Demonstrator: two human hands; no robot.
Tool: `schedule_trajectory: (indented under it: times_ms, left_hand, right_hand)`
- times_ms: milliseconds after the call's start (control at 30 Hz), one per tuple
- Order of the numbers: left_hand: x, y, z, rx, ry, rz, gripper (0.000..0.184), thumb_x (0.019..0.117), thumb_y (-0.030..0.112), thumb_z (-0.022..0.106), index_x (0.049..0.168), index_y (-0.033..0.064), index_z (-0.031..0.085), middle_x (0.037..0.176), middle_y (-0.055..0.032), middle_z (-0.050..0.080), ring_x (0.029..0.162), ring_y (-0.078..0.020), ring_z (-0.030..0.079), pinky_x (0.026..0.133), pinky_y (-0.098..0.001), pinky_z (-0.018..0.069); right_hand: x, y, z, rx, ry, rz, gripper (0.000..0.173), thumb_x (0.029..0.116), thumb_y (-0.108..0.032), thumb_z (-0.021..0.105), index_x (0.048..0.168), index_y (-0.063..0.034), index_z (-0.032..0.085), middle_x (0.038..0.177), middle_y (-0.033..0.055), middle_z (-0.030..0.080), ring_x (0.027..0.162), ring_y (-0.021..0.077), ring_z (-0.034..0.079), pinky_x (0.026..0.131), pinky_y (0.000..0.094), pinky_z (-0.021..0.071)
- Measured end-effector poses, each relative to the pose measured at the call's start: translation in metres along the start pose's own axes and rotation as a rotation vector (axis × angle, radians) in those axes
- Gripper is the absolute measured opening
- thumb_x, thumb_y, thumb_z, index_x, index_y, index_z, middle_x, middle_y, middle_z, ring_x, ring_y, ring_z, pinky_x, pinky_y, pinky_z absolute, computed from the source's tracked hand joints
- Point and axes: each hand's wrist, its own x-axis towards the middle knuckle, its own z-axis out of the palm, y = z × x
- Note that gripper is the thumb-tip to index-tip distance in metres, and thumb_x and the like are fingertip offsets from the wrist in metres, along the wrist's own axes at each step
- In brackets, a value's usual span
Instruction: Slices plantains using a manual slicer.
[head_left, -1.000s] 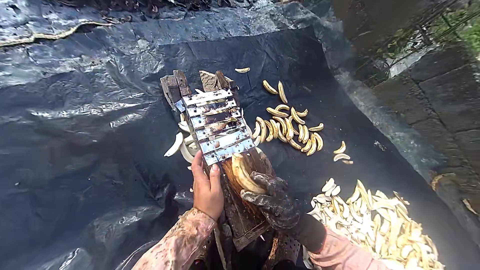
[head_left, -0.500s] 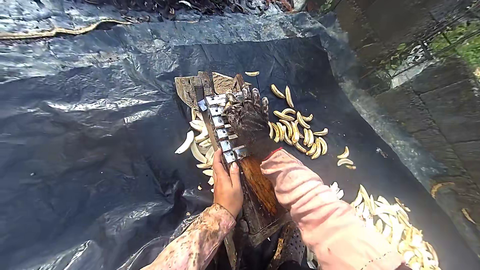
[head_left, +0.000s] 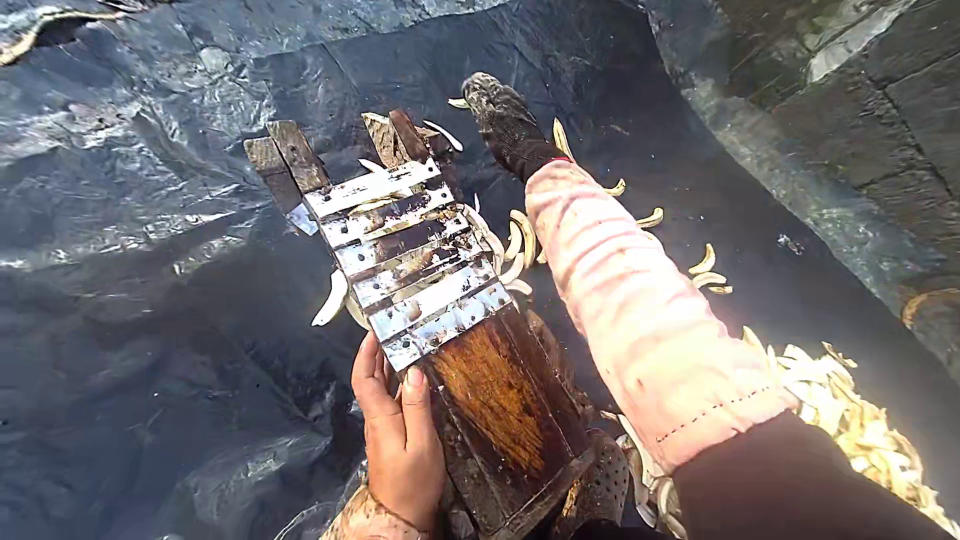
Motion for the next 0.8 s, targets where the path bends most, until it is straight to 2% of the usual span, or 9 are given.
schedule_trajectory:
  times_ms: [100, 200, 267, 300, 400, 433, 467, 500, 800]
  left_hand:
    - [0.000, -0.001, 0.001, 0.005, -0.003, 0.025, 0.067, 0.1060, 0.029, 0.039, 0.148, -0.0170, 0.015, 0.149, -0.0239, 0.043, 0.137, -0.0071, 0.048, 0.114, -0.0225, 0.0415]
    - [0.000, 0.003, 0.002, 0.022, -0.010, 0.012, 0.067, 0.1067, 0.028, 0.040, 0.148, -0.0176, 0.013, 0.151, -0.0226, 0.042, 0.137, -0.0057, 0.048, 0.115, -0.0224, 0.0408]
    - [0.001, 0.006, 0.003, 0.018, -0.016, 0.005, 0.066, 0.1073, 0.028, 0.040, 0.148, -0.0156, 0.013, 0.150, -0.0161, 0.045, 0.135, -0.0031, 0.049, 0.113, -0.0214, 0.0430]
    - [0.001, 0.006, 0.002, 0.013, -0.018, -0.004, 0.064, 0.1071, 0.027, 0.041, 0.148, -0.0136, 0.013, 0.149, -0.0125, 0.046, 0.134, -0.0021, 0.050, 0.112, -0.0212, 0.0438]
    - [0.000, 0.006, 0.001, 0.013, -0.026, 0.002, 0.064, 0.1068, 0.027, 0.040, 0.149, -0.0121, 0.012, 0.149, -0.0124, 0.047, 0.134, -0.0040, 0.050, 0.113, -0.0227, 0.0433]
    - [0.001, 0.005, 0.002, 0.019, -0.032, 0.011, 0.065, 0.1072, 0.028, 0.040, 0.150, -0.0126, 0.012, 0.149, -0.0144, 0.047, 0.135, -0.0051, 0.050, 0.114, -0.0232, 0.0425]
    - [0.001, 0.005, 0.002, 0.031, -0.032, 0.010, 0.066, 0.1074, 0.031, 0.039, 0.150, -0.0129, 0.013, 0.150, -0.0164, 0.046, 0.136, -0.0058, 0.049, 0.115, -0.0232, 0.0416]
    - [0.000, 0.006, 0.003, 0.041, -0.019, 0.004, 0.067, 0.1069, 0.031, 0.039, 0.150, -0.0136, 0.014, 0.150, -0.0189, 0.045, 0.136, -0.0065, 0.049, 0.114, -0.0231, 0.0416]
    - [0.001, 0.010, 0.005, 0.128, -0.018, -0.117, 0.063, 0.1053, 0.032, 0.038, 0.158, 0.0005, 0.021, 0.149, -0.0188, 0.049, 0.133, -0.0107, 0.053, 0.111, -0.0294, 0.0445]
  right_hand:
    - [-0.031, 0.118, 0.047, -0.222, -0.201, 0.226, 0.049, 0.1087, -0.037, 0.038, 0.151, -0.0175, 0.049, 0.144, 0.0155, 0.059, 0.137, 0.0337, 0.052, 0.114, 0.0580, 0.0381]
    - [-0.096, 0.178, 0.111, -0.394, -0.372, 0.369, 0.067, 0.1005, -0.048, 0.055, 0.160, -0.0260, 0.034, 0.160, 0.0255, 0.035, 0.149, 0.0510, 0.024, 0.113, 0.0780, 0.0155]
    - [-0.138, 0.166, 0.128, -0.421, -0.398, 0.454, 0.068, 0.0995, -0.040, 0.059, 0.160, -0.0207, 0.035, 0.163, 0.0293, 0.025, 0.151, 0.0528, 0.016, 0.116, 0.0762, 0.0075]
    - [-0.139, 0.134, 0.113, -0.422, -0.614, 0.575, 0.066, 0.1064, -0.031, 0.051, 0.164, -0.0184, 0.020, 0.168, 0.0261, 0.009, 0.155, 0.0487, 0.005, 0.120, 0.0698, 0.0049]
    - [-0.154, 0.111, 0.107, -0.411, -0.721, 0.664, 0.054, 0.1100, -0.018, 0.039, 0.162, -0.0121, 0.026, 0.168, 0.0227, 0.016, 0.156, 0.0428, 0.011, 0.124, 0.0598, 0.0083]
    - [-0.168, 0.133, 0.119, -0.424, -0.598, 0.620, 0.048, 0.1103, -0.023, 0.039, 0.157, -0.0145, 0.038, 0.165, 0.0217, 0.028, 0.154, 0.0416, 0.022, 0.124, 0.0595, 0.0130]
    - [-0.193, 0.171, 0.152, -0.423, -0.185, 0.481, 0.037, 0.1041, -0.025, 0.049, 0.136, -0.0147, 0.065, 0.144, 0.0231, 0.056, 0.139, 0.0431, 0.046, 0.119, 0.0618, 0.0255]
    - [-0.201, 0.189, 0.159, -0.383, -0.081, 0.459, 0.033, 0.1029, -0.029, 0.052, 0.129, -0.0184, 0.070, 0.137, 0.0208, 0.062, 0.133, 0.0415, 0.052, 0.115, 0.0614, 0.0319]
    - [-0.282, 0.058, -0.002, -0.026, 0.523, 0.168, 0.056, 0.1014, -0.023, 0.058, 0.152, -0.0043, 0.045, 0.148, 0.0198, 0.053, 0.136, 0.0313, 0.052, 0.115, 0.0474, 0.0393]
